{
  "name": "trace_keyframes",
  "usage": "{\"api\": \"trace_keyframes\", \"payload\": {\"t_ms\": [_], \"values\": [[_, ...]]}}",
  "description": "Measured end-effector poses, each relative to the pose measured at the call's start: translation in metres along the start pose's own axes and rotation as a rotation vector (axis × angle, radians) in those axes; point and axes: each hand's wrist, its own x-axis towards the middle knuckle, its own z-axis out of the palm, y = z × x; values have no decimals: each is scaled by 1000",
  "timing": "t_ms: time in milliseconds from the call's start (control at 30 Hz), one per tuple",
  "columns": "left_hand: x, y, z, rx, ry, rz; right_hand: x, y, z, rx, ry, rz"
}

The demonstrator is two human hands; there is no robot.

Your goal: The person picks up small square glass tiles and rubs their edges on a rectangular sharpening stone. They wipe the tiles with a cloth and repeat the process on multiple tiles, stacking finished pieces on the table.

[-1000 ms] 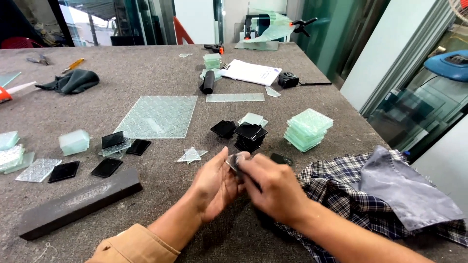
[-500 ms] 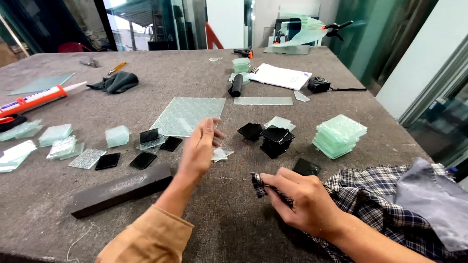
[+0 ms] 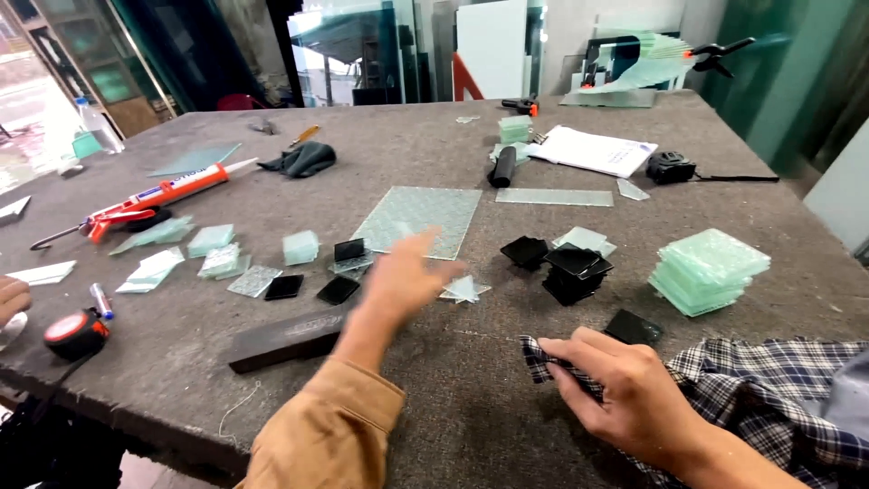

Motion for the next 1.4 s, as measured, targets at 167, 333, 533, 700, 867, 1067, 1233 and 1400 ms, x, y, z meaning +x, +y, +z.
{"api": "trace_keyframes", "payload": {"t_ms": [167, 333, 533, 700, 867, 1067, 1233, 1400], "values": [[27, -110, -64, 75, 351, -487, 0, 4, 3, 8, -3, 22], [14, -123, -61, 205, 84, -638, 4, 5, 8, 62, -16, 28], [30, -136, -52, 268, 9, -664, 3, 7, 7, 47, -4, 33], [4, -120, -59, -31, 220, -549, 4, 3, 2, 69, -6, 32], [-11, -65, -10, -698, 158, -135, 17, -12, -7, 50, 108, 155], [-36, 18, 67, -1189, -215, -69, 13, 2, -3, -83, 238, 182], [-47, 43, 91, -1201, -282, -27, 12, 1, -2, -157, 41, 76], [-54, 41, 97, -1214, -299, -44, 6, 17, 10, -441, -64, 86]]}}
